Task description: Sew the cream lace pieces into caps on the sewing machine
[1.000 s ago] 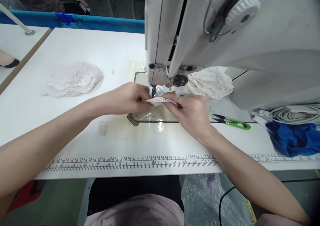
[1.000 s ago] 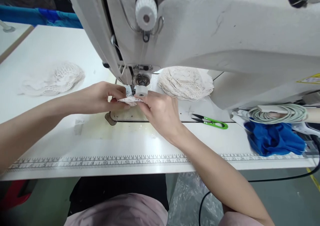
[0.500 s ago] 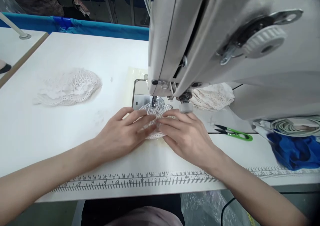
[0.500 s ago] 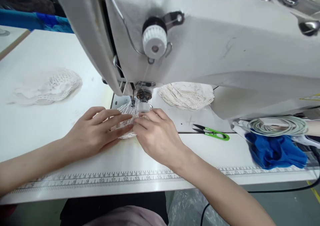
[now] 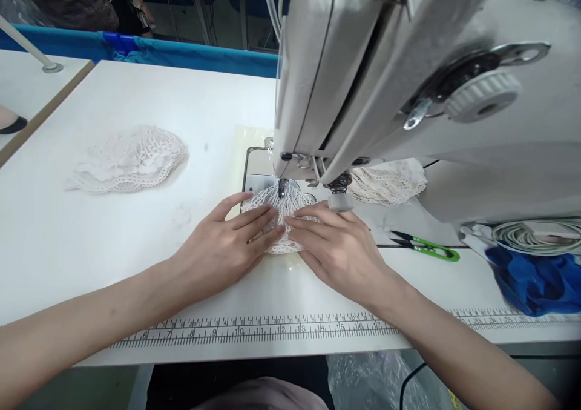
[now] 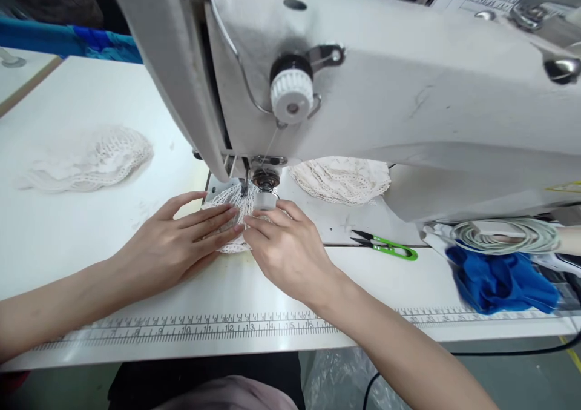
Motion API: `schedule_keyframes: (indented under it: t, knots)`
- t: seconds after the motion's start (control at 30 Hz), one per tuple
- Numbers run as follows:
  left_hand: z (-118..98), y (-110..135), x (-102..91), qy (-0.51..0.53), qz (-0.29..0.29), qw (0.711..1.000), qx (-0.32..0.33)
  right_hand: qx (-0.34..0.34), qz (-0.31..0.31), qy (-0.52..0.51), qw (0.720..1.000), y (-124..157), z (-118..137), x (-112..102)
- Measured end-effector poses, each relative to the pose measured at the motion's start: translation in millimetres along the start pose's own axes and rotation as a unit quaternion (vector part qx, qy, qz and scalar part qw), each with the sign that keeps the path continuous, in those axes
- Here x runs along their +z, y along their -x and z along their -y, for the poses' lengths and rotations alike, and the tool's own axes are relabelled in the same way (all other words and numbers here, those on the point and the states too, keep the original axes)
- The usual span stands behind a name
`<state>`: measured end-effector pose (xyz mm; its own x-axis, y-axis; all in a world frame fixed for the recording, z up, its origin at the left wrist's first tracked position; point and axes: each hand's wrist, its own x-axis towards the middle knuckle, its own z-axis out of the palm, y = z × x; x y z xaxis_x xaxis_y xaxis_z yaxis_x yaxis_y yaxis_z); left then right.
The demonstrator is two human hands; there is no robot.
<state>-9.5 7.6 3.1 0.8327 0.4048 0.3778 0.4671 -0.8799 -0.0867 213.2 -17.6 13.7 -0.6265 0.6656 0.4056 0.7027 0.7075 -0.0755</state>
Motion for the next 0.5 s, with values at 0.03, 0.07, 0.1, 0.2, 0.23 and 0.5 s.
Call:
schedule_keyframes:
  t: [0.03,0.07,0.1,0.2,0.23,0.5]
  knots:
    - [1,-1,0.5,0.000,-0.001,1.000,-0.001,0.001,0.000,0.004,1.000,0,-1,1]
    - [2,-2,1.1,0.001,-0.004,1.000,-0.002,0.001,-0.001,0.009,1.000,-1,-1,2]
    - [4,-2,1.9,0.001,-0.007,1.000,-0.003,0.001,-0.002,0.014,1.000,-1,-2,3]
    - [8,-4,4.8,0.004,-0.011,1.000,-0.007,0.001,-0.009,0.030,1.000,-2,-5,7]
    - [10,-5,5.8,0.006,-0.010,1.000,-0.010,0.002,-0.012,0.035,0.999,-2,-6,8]
    - [19,-10,14.3,0.035,-0.003,0.998,-0.054,0.029,-0.021,0.070,0.997,-7,-17,18]
